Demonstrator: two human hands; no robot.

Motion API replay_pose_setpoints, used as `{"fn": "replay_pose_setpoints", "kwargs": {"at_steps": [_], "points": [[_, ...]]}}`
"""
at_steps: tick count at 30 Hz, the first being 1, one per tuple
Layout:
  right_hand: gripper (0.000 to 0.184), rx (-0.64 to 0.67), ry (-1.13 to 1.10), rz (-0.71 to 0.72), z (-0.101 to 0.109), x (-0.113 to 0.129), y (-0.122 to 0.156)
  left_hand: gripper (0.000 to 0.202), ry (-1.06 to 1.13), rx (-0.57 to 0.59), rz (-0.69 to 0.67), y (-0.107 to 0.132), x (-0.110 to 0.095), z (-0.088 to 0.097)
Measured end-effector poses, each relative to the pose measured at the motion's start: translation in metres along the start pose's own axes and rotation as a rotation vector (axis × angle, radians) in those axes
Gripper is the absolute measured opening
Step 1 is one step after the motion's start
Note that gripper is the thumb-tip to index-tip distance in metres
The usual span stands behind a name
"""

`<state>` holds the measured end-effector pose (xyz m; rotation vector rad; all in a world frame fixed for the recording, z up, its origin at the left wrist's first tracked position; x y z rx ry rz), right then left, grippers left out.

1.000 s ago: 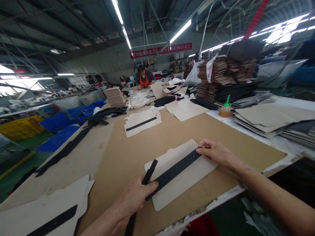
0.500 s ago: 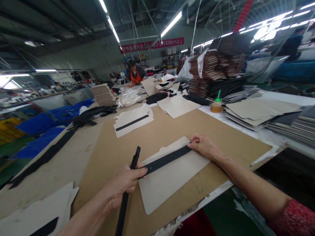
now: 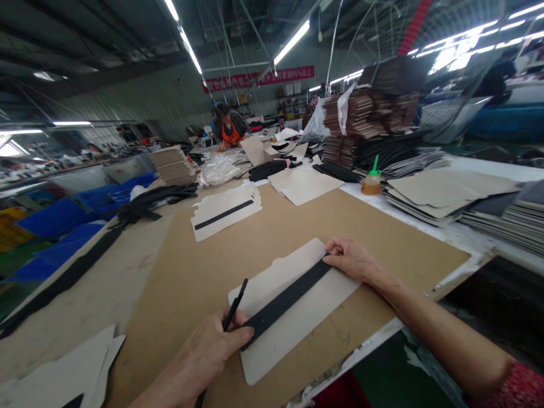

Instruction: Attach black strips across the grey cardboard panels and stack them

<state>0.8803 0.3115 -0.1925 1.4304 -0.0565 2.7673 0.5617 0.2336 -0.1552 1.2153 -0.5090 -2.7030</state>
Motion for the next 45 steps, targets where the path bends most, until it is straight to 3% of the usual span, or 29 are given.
{"fn": "replay_pose_setpoints", "kwargs": {"at_steps": [5,13,25,32,37,45], "points": [[0.01,-0.041,0.082,-0.015,0.003,0.009,0.004,0.017,-0.052,0.004,-0.029,-0.012,0.005,-0.002],[0.007,-0.078,0.167,-0.019,0.003,0.011,0.003,0.021,-0.087,-0.003,-0.055,-0.009,-0.014,0.001],[0.009,-0.107,0.253,0.022,0.0,0.006,0.001,0.023,-0.116,-0.012,-0.063,-0.022,-0.002,0.001],[0.01,-0.174,0.372,0.204,-0.001,0.008,0.001,0.018,-0.18,-0.027,-0.162,-0.002,-0.006,-0.008],[0.01,-0.151,0.387,0.24,-0.003,0.005,-0.002,0.013,-0.322,-0.015,-0.213,0.015,-0.011,-0.011],[0.012,-0.117,0.386,0.244,-0.005,0.001,-0.003,0.022,-0.372,-0.04,-0.14,-0.004,-0.003,-0.003]]}}
Point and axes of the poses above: each hand's wrist, its own y-axis away from the middle knuckle, its own z-axis out of the back of the hand, x = y × z, the point moved 7 cm from there along -y, towards the middle knuckle, and after that the axes turned 1 degree about -x, right-handed, at the moved point
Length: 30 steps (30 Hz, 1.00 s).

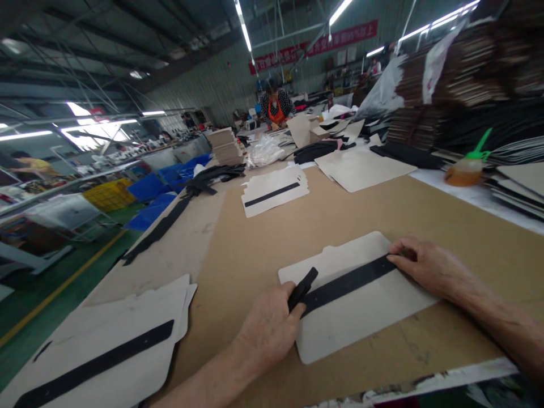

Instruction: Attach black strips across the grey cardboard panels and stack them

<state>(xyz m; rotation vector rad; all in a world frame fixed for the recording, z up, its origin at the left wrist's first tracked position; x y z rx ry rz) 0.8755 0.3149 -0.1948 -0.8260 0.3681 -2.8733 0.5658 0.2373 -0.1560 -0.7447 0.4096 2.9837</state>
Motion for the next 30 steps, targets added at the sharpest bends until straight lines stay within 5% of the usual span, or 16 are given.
{"fn": "replay_pose_setpoints", "kwargs": {"at_steps": [30], "points": [[0.016,0.046,0.019,-0.005,-0.001,-0.002,0.0,0.012,-0.017,0.031,0.016,-0.02,0.005,0.001]]}}
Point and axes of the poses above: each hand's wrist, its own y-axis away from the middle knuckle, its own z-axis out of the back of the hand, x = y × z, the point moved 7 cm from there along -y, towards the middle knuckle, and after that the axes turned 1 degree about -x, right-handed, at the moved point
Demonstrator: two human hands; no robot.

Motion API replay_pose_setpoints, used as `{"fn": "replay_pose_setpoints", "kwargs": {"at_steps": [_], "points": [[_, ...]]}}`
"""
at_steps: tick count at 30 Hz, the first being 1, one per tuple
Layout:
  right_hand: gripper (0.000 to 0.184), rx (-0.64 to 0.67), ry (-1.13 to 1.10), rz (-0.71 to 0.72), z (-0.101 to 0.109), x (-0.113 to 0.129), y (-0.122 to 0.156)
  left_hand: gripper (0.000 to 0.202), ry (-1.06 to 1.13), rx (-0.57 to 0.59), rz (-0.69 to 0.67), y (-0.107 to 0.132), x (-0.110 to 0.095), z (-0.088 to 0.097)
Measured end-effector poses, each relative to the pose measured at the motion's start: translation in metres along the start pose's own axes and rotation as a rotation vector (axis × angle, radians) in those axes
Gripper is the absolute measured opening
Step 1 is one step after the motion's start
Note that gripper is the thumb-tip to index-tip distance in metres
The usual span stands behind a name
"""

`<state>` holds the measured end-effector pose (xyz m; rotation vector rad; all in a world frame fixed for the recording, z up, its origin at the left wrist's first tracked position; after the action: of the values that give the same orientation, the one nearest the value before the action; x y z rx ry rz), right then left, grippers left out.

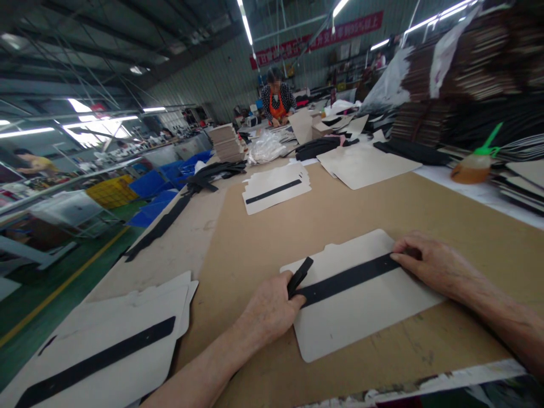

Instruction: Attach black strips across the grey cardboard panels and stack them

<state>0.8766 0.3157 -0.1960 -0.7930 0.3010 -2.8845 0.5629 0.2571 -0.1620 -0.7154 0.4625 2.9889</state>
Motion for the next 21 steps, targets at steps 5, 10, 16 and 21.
{"fn": "replay_pose_setpoints", "kwargs": {"at_steps": [5,10,16,21], "points": [[0.015,-0.002,0.011,0.032,-0.002,0.002,0.0,0.026,-0.085,-0.115,-0.049,0.002,0.0,0.004],[0.018,0.066,0.038,0.122,0.0,0.02,0.005,0.047,-0.262,-0.049,-0.248,0.013,-0.024,-0.009],[0.042,0.129,0.369,0.379,0.005,0.052,0.034,0.073,-0.598,0.077,-0.275,0.022,-0.04,-0.026],[0.052,0.137,0.569,0.447,0.001,0.059,0.051,0.078,-0.702,0.069,-0.322,0.02,-0.038,-0.034]]}}
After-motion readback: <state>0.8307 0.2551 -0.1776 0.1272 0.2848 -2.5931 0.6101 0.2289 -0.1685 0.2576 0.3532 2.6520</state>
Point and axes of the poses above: each hand's wrist, its own y-axis away from the middle knuckle, its own z-axis out of the back of the hand, x = y × z, the point moved 7 cm from there along -y, towards the middle knuckle, and after that the axes turned 1 degree about -x, right-handed, at the moved point
